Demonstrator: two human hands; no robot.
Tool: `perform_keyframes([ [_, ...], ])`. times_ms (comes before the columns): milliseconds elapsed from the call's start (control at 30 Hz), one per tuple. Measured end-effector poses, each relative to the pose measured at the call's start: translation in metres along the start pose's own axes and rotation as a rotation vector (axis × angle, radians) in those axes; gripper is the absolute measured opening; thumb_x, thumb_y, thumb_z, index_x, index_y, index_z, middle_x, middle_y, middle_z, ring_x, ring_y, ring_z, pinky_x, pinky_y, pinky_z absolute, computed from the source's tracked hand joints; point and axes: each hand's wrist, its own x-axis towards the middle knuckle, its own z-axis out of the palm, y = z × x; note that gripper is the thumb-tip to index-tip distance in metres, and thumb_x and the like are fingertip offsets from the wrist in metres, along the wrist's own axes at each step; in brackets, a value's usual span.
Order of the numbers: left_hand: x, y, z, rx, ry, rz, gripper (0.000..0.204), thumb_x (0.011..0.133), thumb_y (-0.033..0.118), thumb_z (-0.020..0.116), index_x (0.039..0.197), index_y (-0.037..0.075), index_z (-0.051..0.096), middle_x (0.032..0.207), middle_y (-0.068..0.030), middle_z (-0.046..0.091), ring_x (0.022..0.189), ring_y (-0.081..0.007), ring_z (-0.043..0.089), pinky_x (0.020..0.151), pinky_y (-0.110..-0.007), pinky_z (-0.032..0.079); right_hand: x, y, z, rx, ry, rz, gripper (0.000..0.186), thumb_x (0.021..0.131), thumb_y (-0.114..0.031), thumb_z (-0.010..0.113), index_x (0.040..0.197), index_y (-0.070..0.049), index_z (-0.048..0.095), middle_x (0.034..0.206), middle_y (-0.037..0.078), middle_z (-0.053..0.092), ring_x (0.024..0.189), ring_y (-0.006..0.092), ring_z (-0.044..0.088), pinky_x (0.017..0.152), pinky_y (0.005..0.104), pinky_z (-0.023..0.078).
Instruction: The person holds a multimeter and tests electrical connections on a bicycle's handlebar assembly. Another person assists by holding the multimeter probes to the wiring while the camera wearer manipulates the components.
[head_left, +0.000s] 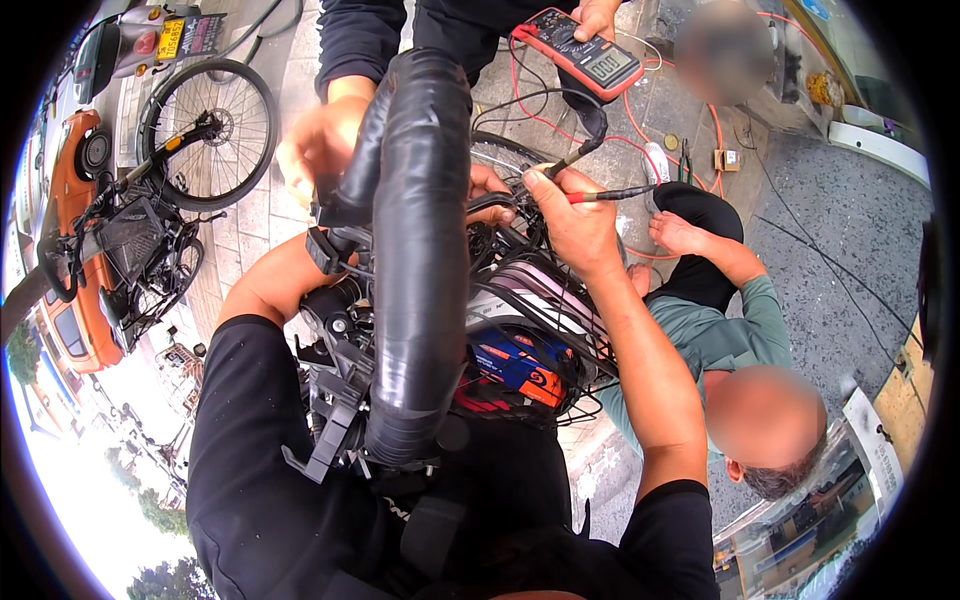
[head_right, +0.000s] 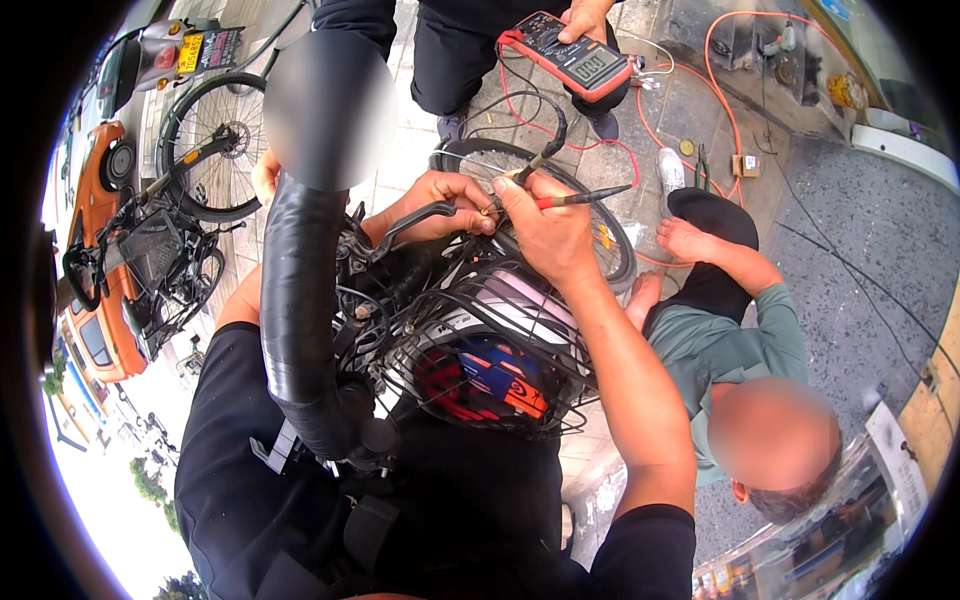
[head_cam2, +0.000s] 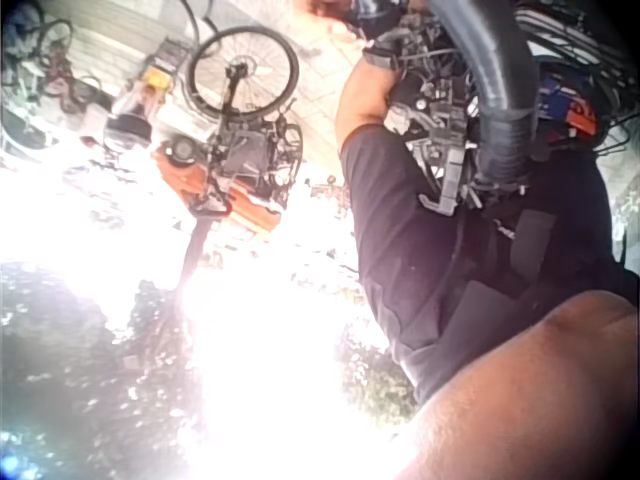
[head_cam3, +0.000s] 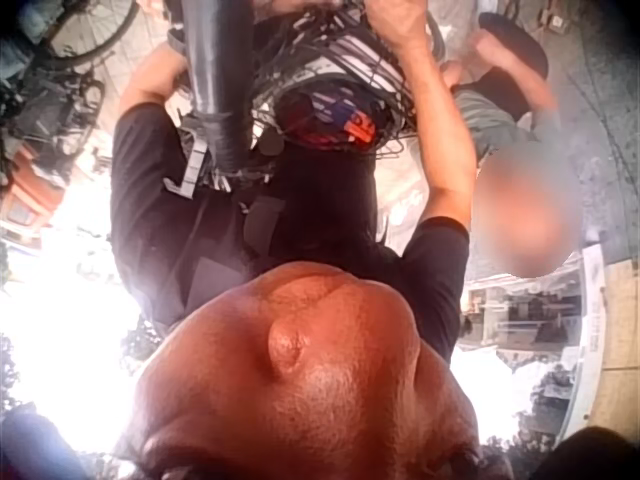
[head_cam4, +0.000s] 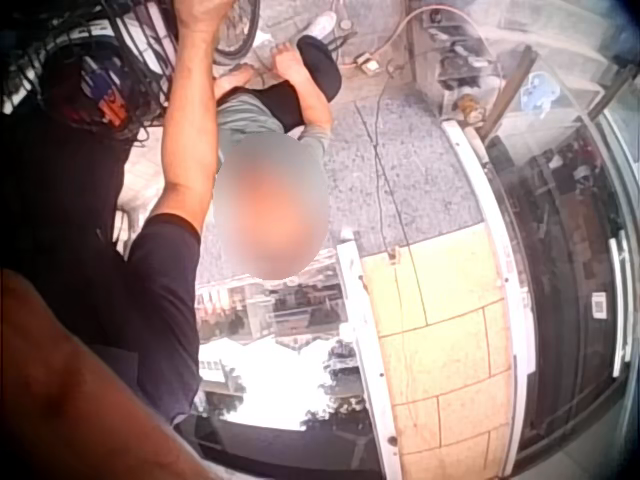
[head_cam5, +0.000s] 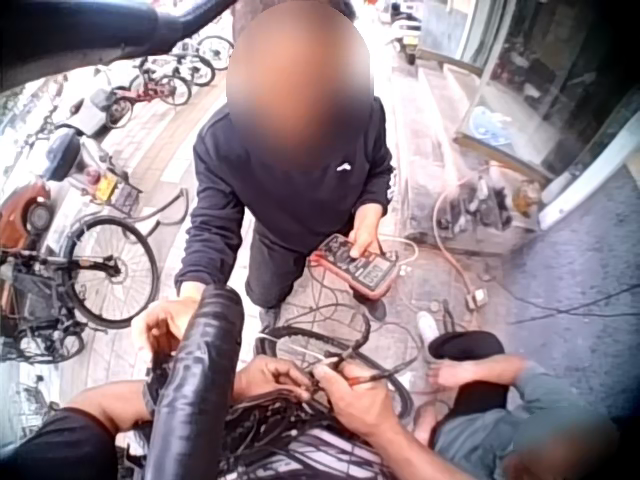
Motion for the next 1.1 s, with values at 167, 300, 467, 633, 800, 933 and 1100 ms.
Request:
perform_keyframes([
  [167, -0.001, 0.001, 0.001, -0.028, 0.000, 0.005, 0.013, 0.099, -0.003, 0.074, 0.112, -0.003, 0.072, 0.106, -0.0136, 0.079, 0.097, -0.0160, 0.075, 0.086, -0.030, 0.061, 0.000, 0.006, -0.001, -0.008, -0.009, 0.017, 0.029, 0.101, -0.018, 0.075, 0.081, 0.001, 0.066, 0.065, 0.000, 0.052, 0.065, 0.0074, 0.043, 0.055, 0.0323, 0.039],
  [300, -0.002, 0.007, 0.004, -0.058, 0.010, 0.000, 0.013, 0.099, -0.003, 0.075, 0.112, -0.003, 0.072, 0.106, -0.0135, 0.079, 0.096, -0.0159, 0.075, 0.086, -0.030, 0.061, 0.000, 0.003, 0.001, 0.030, -0.005, 0.019, 0.029, 0.102, -0.017, 0.075, 0.081, 0.001, 0.066, 0.066, -0.001, 0.054, 0.066, 0.0067, 0.044, 0.056, 0.0317, 0.040],
  [467, -0.001, 0.004, 0.004, -0.063, 0.024, -0.024, 0.013, 0.099, -0.003, 0.075, 0.111, -0.003, 0.072, 0.106, -0.0136, 0.079, 0.096, -0.0160, 0.076, 0.086, -0.029, 0.061, -0.001, -0.003, 0.000, 0.032, -0.009, 0.033, 0.024, 0.102, -0.016, 0.074, 0.087, 0.001, 0.070, 0.069, 0.000, 0.058, 0.068, 0.0065, 0.047, 0.058, 0.0308, 0.042],
  [633, 0.000, -0.013, -0.002, -0.046, 0.024, -0.004, 0.013, 0.098, -0.004, 0.075, 0.111, -0.003, 0.072, 0.106, -0.0136, 0.079, 0.096, -0.0161, 0.076, 0.085, -0.029, 0.062, -0.001, -0.005, 0.000, 0.030, -0.011, 0.012, 0.022, 0.102, -0.016, 0.074, 0.090, 0.002, 0.072, 0.070, 0.001, 0.061, 0.069, 0.0073, 0.049, 0.060, 0.0312, 0.044],
  [800, -0.001, -0.007, 0.000, -0.135, 0.005, 0.022, 0.013, 0.098, -0.004, 0.075, 0.111, -0.003, 0.072, 0.106, -0.0136, 0.079, 0.096, -0.0161, 0.076, 0.085, -0.029, 0.062, 0.000, -0.001, 0.001, 0.020, -0.003, -0.007, 0.024, 0.102, -0.017, 0.074, 0.088, 0.002, 0.071, 0.069, 0.001, 0.060, 0.068, 0.0077, 0.049, 0.059, 0.0319, 0.044],
  [933, 0.000, 0.006, 0.002, -0.092, -0.016, 0.042, 0.013, 0.099, -0.004, 0.075, 0.111, -0.004, 0.071, 0.106, -0.0134, 0.079, 0.096, -0.0159, 0.075, 0.085, -0.029, 0.061, 0.000, 0.004, 0.000, 0.003, 0.000, -0.001, 0.026, 0.101, -0.017, 0.075, 0.084, 0.002, 0.068, 0.067, 0.002, 0.058, 0.066, 0.0083, 0.048, 0.058, 0.0330, 0.043],
  [1100, -0.005, -0.013, -0.003, -0.262, 0.037, -0.051, 0.013, 0.099, -0.004, 0.074, 0.112, -0.003, 0.071, 0.107, -0.0132, 0.079, 0.097, -0.0156, 0.075, 0.086, -0.029, 0.061, 0.001, 0.006, 0.001, -0.027, -0.010, -0.022, 0.027, 0.101, -0.018, 0.075, 0.084, 0.002, 0.069, 0.066, 0.004, 0.056, 0.065, 0.0090, 0.047, 0.058, 0.0337, 0.042],
])
